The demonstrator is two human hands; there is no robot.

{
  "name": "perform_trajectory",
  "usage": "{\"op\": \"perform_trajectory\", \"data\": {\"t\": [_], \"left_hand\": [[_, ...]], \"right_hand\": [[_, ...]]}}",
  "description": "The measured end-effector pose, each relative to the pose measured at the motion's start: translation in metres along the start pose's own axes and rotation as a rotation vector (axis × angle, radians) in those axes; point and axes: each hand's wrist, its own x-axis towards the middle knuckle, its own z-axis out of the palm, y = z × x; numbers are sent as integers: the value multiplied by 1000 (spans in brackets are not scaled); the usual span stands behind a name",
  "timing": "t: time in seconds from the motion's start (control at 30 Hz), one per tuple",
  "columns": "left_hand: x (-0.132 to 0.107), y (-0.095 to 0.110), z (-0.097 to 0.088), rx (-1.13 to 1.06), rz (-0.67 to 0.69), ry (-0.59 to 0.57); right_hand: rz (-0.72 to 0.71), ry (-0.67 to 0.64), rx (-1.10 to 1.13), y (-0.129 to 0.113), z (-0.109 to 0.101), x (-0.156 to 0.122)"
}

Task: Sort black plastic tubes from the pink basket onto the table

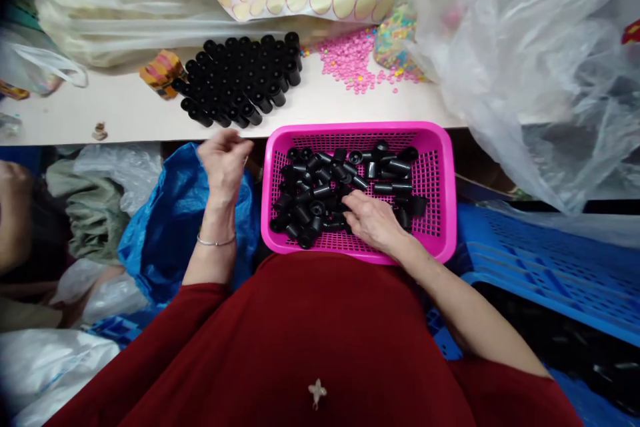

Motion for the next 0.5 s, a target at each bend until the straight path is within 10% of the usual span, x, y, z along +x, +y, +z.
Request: {"op": "perform_trajectory", "data": {"t": [0.23, 0.37, 0.5], "left_hand": [[-75, 67, 69, 572, 250, -505], [-92, 76, 70, 785, 185, -577], [-90, 70, 86, 558, 101, -626]], "right_hand": [[227, -340, -260, -33, -1, 11], [251, -335, -315, -23, -2, 1], [329, -210, -327, -13, -3, -4]]}}
